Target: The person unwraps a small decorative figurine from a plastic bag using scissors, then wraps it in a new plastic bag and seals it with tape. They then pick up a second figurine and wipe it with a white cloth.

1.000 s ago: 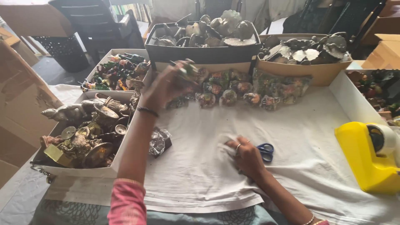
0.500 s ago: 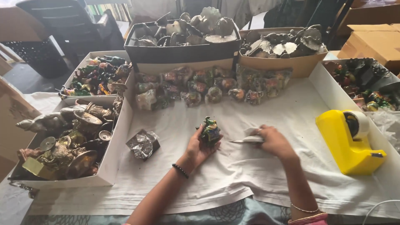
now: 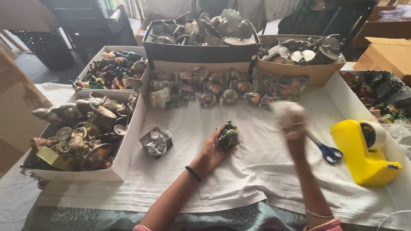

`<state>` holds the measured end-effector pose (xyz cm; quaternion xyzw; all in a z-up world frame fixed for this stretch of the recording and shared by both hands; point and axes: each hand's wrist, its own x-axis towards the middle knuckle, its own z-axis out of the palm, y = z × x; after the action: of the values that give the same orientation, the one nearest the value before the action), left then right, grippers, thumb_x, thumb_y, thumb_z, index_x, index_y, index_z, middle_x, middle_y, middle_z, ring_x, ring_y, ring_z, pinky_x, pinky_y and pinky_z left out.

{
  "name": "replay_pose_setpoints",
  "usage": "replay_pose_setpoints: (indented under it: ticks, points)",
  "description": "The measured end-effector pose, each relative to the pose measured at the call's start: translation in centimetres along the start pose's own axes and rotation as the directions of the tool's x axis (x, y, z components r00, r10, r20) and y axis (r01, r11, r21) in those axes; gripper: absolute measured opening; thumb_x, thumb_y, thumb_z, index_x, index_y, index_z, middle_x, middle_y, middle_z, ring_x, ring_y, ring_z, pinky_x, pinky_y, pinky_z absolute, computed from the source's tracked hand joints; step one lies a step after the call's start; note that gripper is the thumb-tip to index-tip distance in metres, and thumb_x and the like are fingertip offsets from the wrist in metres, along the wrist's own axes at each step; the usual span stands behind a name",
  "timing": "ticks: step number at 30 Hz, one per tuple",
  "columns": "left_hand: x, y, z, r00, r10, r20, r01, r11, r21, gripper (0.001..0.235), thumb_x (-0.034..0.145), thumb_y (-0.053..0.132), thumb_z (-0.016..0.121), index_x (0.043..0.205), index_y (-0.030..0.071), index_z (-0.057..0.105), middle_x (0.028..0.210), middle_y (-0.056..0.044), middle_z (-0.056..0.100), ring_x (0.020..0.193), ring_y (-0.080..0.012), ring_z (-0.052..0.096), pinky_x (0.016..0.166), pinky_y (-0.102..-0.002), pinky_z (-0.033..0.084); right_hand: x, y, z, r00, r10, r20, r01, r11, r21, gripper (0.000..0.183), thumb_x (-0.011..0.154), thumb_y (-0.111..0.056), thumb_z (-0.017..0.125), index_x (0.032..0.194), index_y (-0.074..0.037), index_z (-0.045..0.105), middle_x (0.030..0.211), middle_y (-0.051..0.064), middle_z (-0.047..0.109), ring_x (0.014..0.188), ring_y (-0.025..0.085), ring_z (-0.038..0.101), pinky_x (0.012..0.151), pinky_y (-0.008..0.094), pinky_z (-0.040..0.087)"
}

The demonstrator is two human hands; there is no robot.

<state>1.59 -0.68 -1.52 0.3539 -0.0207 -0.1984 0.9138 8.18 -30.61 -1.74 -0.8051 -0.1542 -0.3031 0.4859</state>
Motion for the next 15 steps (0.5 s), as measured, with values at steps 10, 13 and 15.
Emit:
replay_pose_setpoints:
  ticks: [10, 13, 15]
  points:
    - [-0.8, 0.1, 1.8, 0.998, -0.045, 0.045, 0.033, 0.974, 0.222, 0.065, 0.099, 0.036, 0.058, 0.152, 0.011, 0.029, 0.144, -0.014, 0.051, 0.126, -0.0248, 0.062, 0.109, -0.04, 0.053, -0.5, -3.8, 0.1, 0.881, 0.098, 0.462, 0.002, 0.977, -0.211, 0.068, 0.093, -0.037, 0.071, 0.156, -0.024, 0.048, 0.145, 0.006, 0.062, 0.131, 0.028, 0.062, 0.111, 0.045, 0.052]
    - [-0.8, 0.4, 2.4, 0.998, -0.058, -0.02, 0.061, 0.965, 0.253, 0.066, 0.096, 0.03, 0.06, 0.152, 0.016, 0.027, 0.144, -0.013, 0.052, 0.124, -0.0232, 0.063, 0.107, -0.038, 0.054, -0.2, 0.2, -2.9, 0.983, 0.169, 0.068, -0.011, 0.43, -0.903, 0.059, 0.091, -0.028, 0.066, 0.147, -0.019, 0.051, 0.141, 0.014, 0.056, 0.128, 0.035, 0.053, 0.092, 0.057, 0.047]
    - [-0.6, 0.3, 1.9, 0.996, -0.05, -0.07, 0.066, 0.967, 0.247, 0.064, 0.096, 0.029, 0.058, 0.152, 0.015, 0.029, 0.143, -0.014, 0.055, 0.121, -0.0233, 0.065, 0.104, -0.038, 0.055, 0.0, 0.5, -4.4, 0.826, 0.562, -0.035, -0.238, 0.291, -0.927, 0.038, 0.103, -0.036, 0.059, 0.137, -0.021, 0.06, 0.14, 0.007, 0.058, 0.131, 0.032, 0.053, 0.101, 0.051, 0.047]
